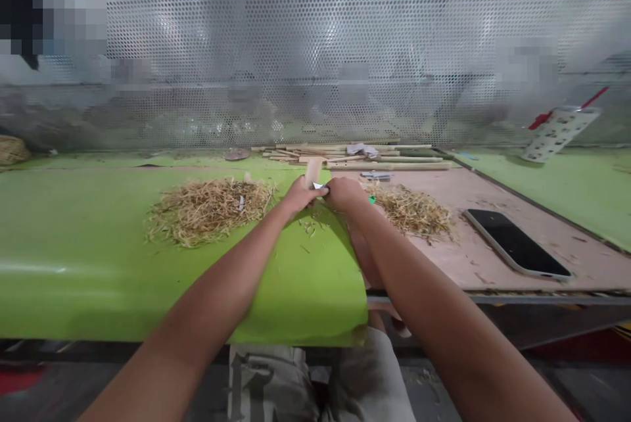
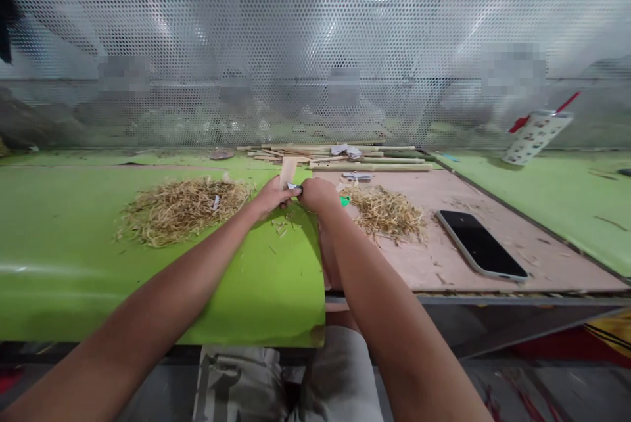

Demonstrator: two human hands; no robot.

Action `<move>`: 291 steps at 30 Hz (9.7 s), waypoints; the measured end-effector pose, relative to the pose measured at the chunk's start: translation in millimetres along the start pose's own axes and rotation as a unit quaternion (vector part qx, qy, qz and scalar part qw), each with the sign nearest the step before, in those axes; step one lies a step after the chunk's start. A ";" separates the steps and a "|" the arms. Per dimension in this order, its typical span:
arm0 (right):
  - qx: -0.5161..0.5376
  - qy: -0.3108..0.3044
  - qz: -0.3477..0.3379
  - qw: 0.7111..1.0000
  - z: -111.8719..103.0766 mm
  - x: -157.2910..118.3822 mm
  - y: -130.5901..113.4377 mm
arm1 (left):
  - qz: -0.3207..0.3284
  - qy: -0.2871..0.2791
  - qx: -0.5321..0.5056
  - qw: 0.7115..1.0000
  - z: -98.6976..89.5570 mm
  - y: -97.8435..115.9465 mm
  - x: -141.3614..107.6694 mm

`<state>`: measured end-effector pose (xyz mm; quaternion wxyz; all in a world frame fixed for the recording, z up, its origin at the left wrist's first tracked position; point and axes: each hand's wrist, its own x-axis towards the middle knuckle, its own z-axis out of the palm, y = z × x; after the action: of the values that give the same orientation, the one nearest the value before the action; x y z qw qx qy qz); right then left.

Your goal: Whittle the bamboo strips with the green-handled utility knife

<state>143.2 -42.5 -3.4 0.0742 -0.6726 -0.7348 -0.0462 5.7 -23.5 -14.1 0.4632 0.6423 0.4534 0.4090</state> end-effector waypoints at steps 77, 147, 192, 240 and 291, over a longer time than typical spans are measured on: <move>0.047 0.049 0.102 0.992 -3.8 -13.8 -23.0 | 0.045 0.060 0.215 0.974 -0.8 10.3 -10.1; 0.218 0.114 0.044 0.968 -6.7 -3.5 12.0 | 0.001 -0.064 0.034 0.997 -13.4 3.7 -2.6; 0.034 0.056 0.064 0.996 -11.2 -11.4 -13.7 | 0.017 -0.031 -0.008 0.999 -8.1 -1.8 -0.2; 0.080 -0.017 0.021 0.996 -1.6 2.1 -0.7 | 0.069 -0.068 0.079 0.992 -12.8 -8.8 -2.6; 0.105 0.093 0.026 0.990 -0.3 2.9 15.0 | -0.025 0.021 0.039 0.999 -8.1 15.8 -10.7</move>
<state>157.9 -38.3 -3.1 0.2134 -0.6729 -0.7077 -0.0287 -1.4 -34.5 2.0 0.4383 0.6395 0.4942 0.3933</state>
